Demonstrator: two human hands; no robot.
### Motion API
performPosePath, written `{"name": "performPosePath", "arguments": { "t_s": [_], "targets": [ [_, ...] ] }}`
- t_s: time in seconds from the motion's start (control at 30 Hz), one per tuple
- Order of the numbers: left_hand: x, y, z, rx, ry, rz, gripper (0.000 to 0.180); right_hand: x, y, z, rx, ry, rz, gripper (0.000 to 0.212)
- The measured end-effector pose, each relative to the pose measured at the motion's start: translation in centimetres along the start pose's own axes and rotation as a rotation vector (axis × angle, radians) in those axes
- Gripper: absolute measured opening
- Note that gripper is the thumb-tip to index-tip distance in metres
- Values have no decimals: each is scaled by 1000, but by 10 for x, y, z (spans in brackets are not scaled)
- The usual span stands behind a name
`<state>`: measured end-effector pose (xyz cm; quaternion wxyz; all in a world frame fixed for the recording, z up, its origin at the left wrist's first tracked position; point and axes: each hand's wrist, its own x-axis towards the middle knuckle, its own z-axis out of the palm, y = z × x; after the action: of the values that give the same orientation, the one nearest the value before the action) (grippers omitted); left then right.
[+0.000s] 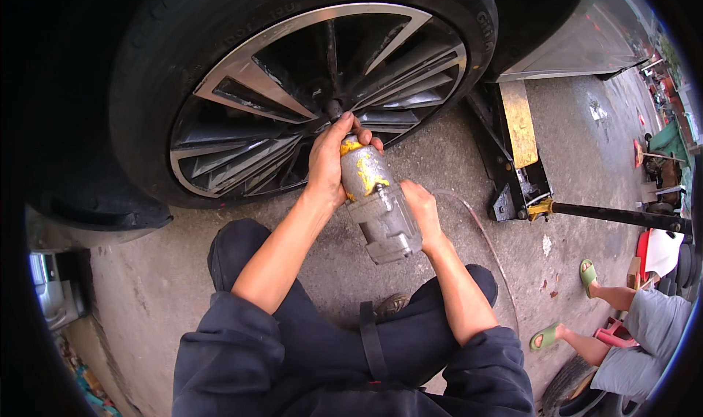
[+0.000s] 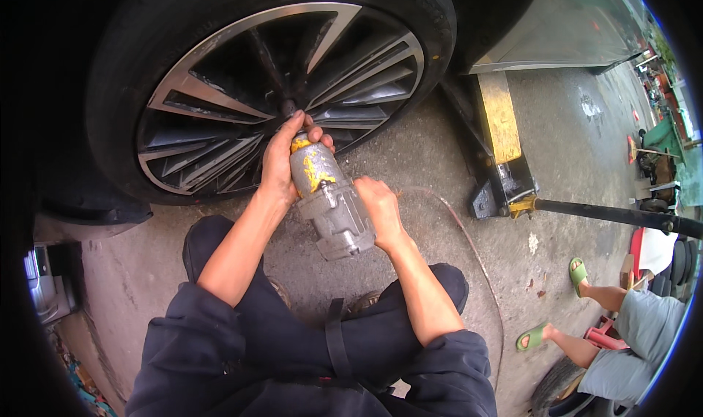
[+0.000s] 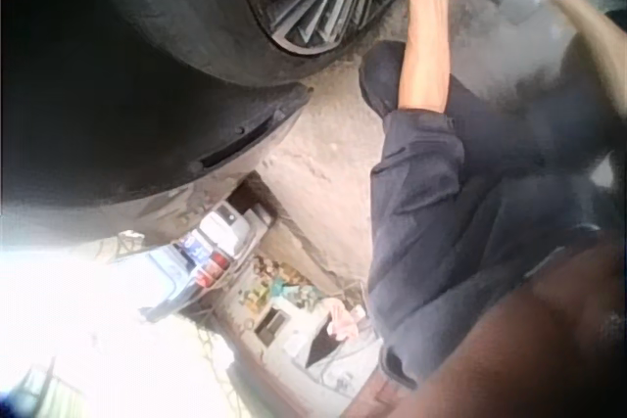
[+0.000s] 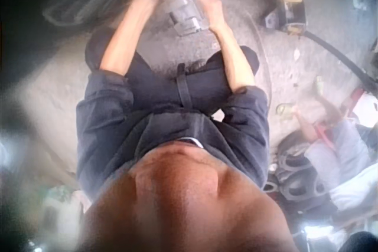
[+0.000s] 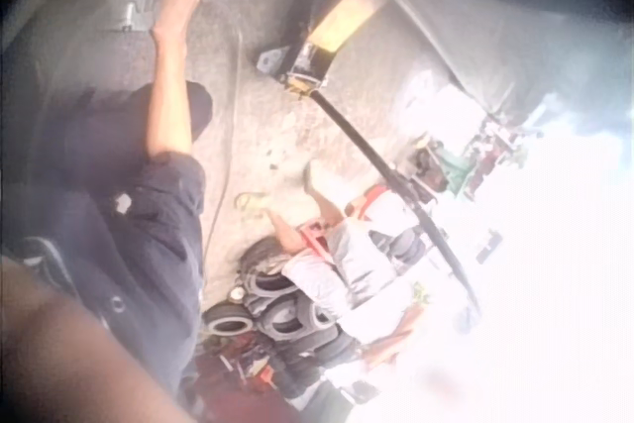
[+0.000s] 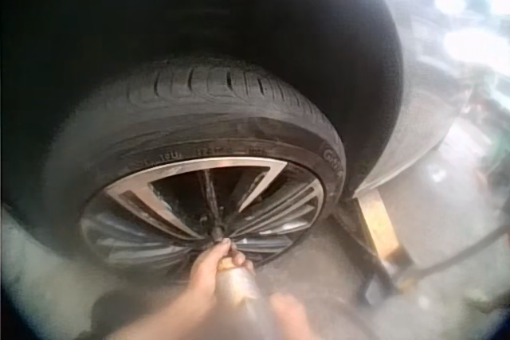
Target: The person kneels beside a car and uses a pneumatic impact wrench to tighten the lug nuts on a wheel. After using the impact wrench, the person switches to a torque wrench to manually tighten each lug nut in sequence.
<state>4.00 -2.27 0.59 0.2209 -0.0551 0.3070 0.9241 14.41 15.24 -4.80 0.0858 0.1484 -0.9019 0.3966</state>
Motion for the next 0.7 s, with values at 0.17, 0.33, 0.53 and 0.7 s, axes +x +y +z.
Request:
{"name": "performPosePath", "arguments": {
  "t_s": [0.17, 0.33, 0.53, 0.7],
  "targets": [
    [1, -6, 2, 25, -50, -15, 27, -6, -21, -10, -52, 92, 20, 46],
    [-37, -20, -2, 68, -11, -104, 24, -40, -36, -18, -68, -42, 62, 44],
    [-60, -15, -22, 38, 130, -132, 22, -46, -48, -5, -69, -141, 34, 42],
    [-55, 7, -29, 28, 138, -131, 23, -28, -55, 8, -46, -121, 29, 41]
  ]
}}
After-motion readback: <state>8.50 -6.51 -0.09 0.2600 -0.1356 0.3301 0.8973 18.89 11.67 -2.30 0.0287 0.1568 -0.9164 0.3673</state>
